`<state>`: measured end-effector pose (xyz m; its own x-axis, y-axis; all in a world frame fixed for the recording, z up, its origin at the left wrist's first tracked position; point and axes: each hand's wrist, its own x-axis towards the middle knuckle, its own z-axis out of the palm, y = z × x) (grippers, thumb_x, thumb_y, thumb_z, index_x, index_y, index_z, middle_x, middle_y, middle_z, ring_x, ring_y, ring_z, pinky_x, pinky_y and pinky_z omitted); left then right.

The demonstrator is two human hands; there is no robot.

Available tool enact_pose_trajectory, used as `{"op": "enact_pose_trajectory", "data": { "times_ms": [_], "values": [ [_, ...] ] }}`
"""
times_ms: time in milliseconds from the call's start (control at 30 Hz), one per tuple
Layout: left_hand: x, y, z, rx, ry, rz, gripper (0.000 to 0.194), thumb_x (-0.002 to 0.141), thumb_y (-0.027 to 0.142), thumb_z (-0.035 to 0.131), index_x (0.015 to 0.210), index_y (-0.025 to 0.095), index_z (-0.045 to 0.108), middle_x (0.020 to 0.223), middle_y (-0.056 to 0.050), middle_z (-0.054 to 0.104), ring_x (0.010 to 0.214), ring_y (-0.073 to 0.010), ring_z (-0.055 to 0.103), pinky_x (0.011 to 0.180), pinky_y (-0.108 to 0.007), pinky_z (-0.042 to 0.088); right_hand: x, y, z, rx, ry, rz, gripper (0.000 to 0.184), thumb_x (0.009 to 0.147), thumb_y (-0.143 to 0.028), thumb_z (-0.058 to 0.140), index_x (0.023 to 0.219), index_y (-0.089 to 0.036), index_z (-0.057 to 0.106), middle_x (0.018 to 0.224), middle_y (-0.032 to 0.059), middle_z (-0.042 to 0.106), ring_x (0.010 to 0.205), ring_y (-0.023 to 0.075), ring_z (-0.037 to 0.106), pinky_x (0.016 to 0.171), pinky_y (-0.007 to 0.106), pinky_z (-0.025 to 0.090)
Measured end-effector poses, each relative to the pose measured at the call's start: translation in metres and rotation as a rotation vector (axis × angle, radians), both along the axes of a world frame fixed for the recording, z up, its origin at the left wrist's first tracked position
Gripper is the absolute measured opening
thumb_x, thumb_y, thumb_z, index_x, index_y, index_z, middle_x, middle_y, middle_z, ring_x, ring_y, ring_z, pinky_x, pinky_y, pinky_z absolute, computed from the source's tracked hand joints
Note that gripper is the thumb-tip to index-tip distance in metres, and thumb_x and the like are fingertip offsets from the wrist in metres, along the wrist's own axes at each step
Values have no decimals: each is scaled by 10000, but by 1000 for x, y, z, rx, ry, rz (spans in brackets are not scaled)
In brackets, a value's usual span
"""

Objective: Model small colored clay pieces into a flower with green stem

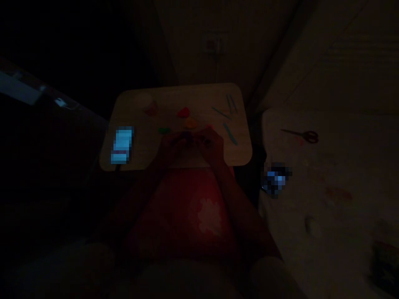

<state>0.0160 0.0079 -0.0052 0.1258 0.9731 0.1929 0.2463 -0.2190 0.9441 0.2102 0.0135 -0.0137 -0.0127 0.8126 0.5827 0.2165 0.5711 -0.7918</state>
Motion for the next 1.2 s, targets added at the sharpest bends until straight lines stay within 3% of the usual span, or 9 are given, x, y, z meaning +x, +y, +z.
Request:
{"op": "enact_pose_trajectory", "data": {
  "times_ms": [300,433,667,867,967,1067,1200],
  "values": [
    [-2,2,-2,-20,16,-13,448,872,592,737,1038,186,829,984,-84,836,897,-267,783,850,-384,635,0,0,-1,-84,-47,39,51,900,-336,769,878,-295,791,905,12,790,902,222,718,962,445,575],
    [-1,1,-1,-7,-7,-32,512,884,648,703,1074,186,817,1069,-99,831,1001,-282,778,932,-400,624,-1,-1,0,-100,-44,27,103,906,-389,762,877,-292,783,919,21,787,963,233,719,988,443,566],
    [-4,4,-8,-46,-148,-37,614,876,713,666,1221,215,765,1177,-116,805,1072,-302,770,993,-456,619,1,1,-3,-176,208,-30,335,1026,-522,576,933,-251,749,894,41,741,927,213,712,903,369,572],
    [-5,4,-3,-54,-162,-9,537,901,683,605,1147,237,774,1283,-107,769,1229,-290,714,1037,-428,602,0,3,-8,-164,121,-10,388,1030,-564,558,892,-257,752,882,32,746,940,215,718,1074,411,523],
    [-6,3,-4,-113,-213,11,490,906,672,584,1048,238,761,1083,-99,797,1002,-252,759,822,-378,639,0,4,-10,-172,113,-17,390,1036,-552,554,885,-252,753,860,28,742,921,207,723,1028,397,544],
    [-9,5,-9,-162,-249,65,507,914,717,534,942,245,717,821,-66,742,705,-199,690,608,-341,577,1,3,-9,-182,92,-30,407,1037,-560,543,883,-248,755,844,28,740,911,206,724,1009,390,552],
    [-17,11,-13,-99,-253,166,629,964,793,356,997,255,679,735,-56,672,666,-200,647,607,-355,555,0,3,-7,-209,114,-45,424,1014,-594,569,862,-249,764,824,30,747,894,215,722,1007,399,555]
  ]
}}
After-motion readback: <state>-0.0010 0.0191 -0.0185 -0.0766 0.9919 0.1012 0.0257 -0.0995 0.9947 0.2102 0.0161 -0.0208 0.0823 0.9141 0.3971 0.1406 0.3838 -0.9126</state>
